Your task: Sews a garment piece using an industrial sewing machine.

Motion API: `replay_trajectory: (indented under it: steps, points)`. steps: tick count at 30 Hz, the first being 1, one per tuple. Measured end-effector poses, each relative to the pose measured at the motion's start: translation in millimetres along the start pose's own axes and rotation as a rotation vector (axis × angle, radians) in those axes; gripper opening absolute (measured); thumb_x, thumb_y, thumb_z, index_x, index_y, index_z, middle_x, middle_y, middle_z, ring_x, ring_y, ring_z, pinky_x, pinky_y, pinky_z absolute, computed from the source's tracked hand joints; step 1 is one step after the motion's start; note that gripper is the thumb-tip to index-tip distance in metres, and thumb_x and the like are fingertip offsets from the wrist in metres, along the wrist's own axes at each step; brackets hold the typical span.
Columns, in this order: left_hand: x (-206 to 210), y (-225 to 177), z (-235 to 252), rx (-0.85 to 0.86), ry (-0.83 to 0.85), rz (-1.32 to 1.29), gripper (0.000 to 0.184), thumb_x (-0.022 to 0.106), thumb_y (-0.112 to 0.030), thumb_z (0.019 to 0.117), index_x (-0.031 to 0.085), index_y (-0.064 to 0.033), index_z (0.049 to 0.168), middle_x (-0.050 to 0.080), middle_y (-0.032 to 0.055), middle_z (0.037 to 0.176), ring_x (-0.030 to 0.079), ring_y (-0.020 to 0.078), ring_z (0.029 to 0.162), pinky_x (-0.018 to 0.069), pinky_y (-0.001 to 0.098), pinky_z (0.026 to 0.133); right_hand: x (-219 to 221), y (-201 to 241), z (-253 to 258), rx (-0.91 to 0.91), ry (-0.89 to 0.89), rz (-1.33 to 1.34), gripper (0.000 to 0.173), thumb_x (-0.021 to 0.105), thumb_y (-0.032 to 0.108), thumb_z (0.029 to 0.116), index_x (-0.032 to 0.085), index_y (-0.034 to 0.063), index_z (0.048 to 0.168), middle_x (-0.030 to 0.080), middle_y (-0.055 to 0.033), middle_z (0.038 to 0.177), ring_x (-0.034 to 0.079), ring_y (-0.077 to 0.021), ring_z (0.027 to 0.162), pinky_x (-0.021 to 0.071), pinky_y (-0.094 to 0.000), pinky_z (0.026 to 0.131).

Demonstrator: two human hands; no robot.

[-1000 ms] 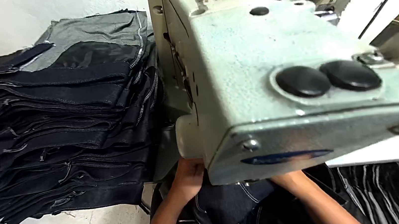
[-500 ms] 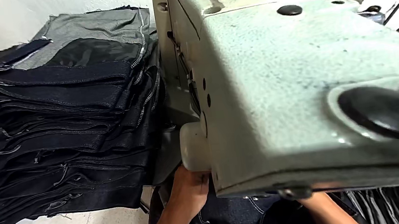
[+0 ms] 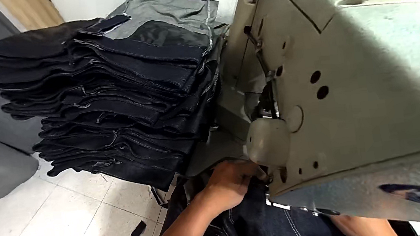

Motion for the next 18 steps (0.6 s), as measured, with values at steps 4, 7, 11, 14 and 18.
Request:
replay_trajectory:
  steps: [4,7,11,14,18]
  points:
    - [1.7,0.5,0.7,-0.031,0.051,0.012,0.029,0.047,-0.003,0.1032,0.074,-0.0035,0.114,0.072,0.0142,0.117,0.065,0.0259,0.116,0.0479,0.0471,0.103,-11.4,-28.8,0.7,-0.026,0.168,0.018,0.034,0.061,0.020,0.0973,0.070,-0.0123,0.100,0.070,-0.0335,0.096,0.070,-0.0514,0.092,0.0513,-0.0692,0.082]
    - [3.1,0.1,0.8,-0.044,0.066,0.037,0.030,0.046,-0.005,0.1046,0.074,-0.0044,0.117,0.072,0.0143,0.117,0.065,0.0256,0.116,0.0477,0.0467,0.103,-16.1,-89.2,-12.8,0.132,0.321,0.025,0.040,0.062,0.026,0.0989,0.069,-0.0124,0.106,0.069,-0.0346,0.100,0.067,-0.0540,0.096,0.0488,-0.0716,0.086]
    - [7.0,0.7,1.9,-0.067,0.082,0.057,0.030,0.046,-0.007,0.1056,0.073,-0.0044,0.119,0.071,0.0148,0.117,0.065,0.0261,0.116,0.0473,0.0465,0.103,-15.6,-152.8,-70.1,0.517,0.506,0.006,0.053,0.060,0.036,0.1019,0.065,-0.0151,0.114,0.066,-0.0391,0.103,0.064,-0.0575,0.099,0.0445,-0.0750,0.087]
    - [9.4,2.8,3.1,-0.068,0.058,0.063,0.029,0.047,-0.007,0.1055,0.073,-0.0039,0.116,0.072,0.0133,0.118,0.065,0.0246,0.116,0.0479,0.0455,0.103,-12.2,-155.7,-114.4,0.683,0.236,0.262,0.047,0.057,0.032,0.1019,0.063,-0.0114,0.119,0.069,-0.0237,0.102,0.068,-0.0267,0.094,0.0530,-0.0506,0.089]
    - [9.6,-0.5,1.5,-0.112,0.026,0.068,0.028,0.048,-0.007,0.1055,0.073,-0.0025,0.117,0.071,0.0166,0.115,0.065,0.0293,0.114,0.0481,0.0501,0.102,2.9,-134.0,-147.6,0.897,-0.288,0.802,0.020,0.043,0.011,0.1061,0.059,0.0016,0.113,0.067,0.0133,0.088,0.065,0.0075,0.081,0.0576,-0.0194,0.081]
Point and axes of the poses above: each hand's wrist, its own z-axis towards the middle knuckle, its own x-axis out of the palm, y = z × x, the point moved 8 cm from there along z, towards the middle knuckle
